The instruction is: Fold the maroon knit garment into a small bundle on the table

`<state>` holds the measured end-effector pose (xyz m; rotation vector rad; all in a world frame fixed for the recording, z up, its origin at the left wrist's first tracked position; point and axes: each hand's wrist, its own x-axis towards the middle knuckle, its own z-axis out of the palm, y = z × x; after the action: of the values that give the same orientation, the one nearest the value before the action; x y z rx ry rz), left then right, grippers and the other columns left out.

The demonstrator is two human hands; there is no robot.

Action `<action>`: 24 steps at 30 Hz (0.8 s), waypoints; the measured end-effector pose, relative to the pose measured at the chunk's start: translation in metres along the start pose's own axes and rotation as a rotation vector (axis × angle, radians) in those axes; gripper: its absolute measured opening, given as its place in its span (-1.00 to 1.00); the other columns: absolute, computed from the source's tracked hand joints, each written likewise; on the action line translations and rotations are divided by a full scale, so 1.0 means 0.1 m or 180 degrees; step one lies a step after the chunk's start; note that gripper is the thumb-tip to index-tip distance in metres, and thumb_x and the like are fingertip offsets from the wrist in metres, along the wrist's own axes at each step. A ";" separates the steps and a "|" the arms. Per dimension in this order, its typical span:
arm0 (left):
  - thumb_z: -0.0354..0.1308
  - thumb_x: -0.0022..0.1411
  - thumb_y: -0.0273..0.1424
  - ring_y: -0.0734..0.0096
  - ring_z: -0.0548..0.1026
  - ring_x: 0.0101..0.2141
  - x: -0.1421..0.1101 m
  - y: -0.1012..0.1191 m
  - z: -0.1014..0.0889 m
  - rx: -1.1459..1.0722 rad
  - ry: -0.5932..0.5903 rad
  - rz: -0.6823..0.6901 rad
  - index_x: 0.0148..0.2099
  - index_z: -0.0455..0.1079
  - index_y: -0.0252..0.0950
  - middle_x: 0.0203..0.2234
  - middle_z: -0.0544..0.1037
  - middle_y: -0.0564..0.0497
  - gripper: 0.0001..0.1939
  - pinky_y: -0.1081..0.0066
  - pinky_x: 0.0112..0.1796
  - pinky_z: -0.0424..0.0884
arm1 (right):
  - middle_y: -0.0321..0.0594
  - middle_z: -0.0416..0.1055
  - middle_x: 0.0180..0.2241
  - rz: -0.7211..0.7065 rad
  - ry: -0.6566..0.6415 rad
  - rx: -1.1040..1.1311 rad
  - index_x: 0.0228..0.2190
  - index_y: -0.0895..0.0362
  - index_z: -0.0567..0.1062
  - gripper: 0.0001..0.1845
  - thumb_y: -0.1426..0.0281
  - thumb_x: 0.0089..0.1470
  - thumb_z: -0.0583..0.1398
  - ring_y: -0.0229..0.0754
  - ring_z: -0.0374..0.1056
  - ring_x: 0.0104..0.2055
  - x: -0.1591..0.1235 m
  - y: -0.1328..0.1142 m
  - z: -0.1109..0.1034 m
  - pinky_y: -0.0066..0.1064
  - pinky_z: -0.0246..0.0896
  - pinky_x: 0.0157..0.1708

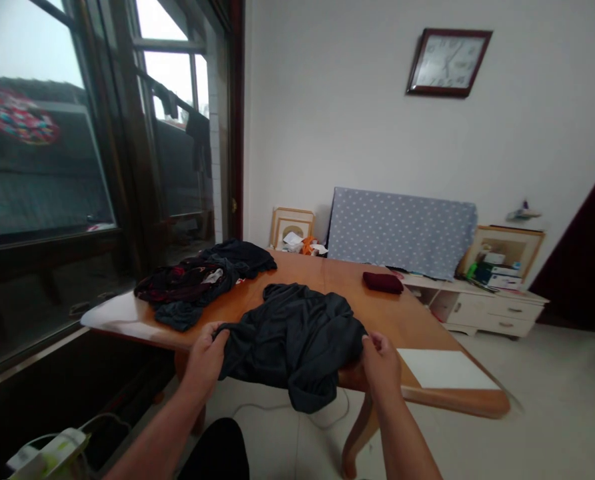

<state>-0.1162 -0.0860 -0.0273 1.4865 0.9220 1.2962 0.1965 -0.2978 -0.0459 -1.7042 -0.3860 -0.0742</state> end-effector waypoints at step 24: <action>0.23 0.02 -0.31 0.42 0.49 -0.44 0.41 -0.07 -0.19 -0.0895 0.0696 -0.0531 0.01 0.42 -0.21 -0.40 0.51 0.09 -0.55 0.38 -0.35 0.45 | -0.16 0.44 -0.44 0.0851 0.1745 0.1005 -0.42 0.08 0.39 -0.81 0.28 -0.16 0.12 -0.01 0.40 -0.31 0.52 0.20 -0.60 -0.23 0.35 -0.44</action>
<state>-0.1283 -0.0425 -0.0221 1.0452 0.9376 1.4178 0.2614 -0.3479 -0.0408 -1.3409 0.2296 -0.2630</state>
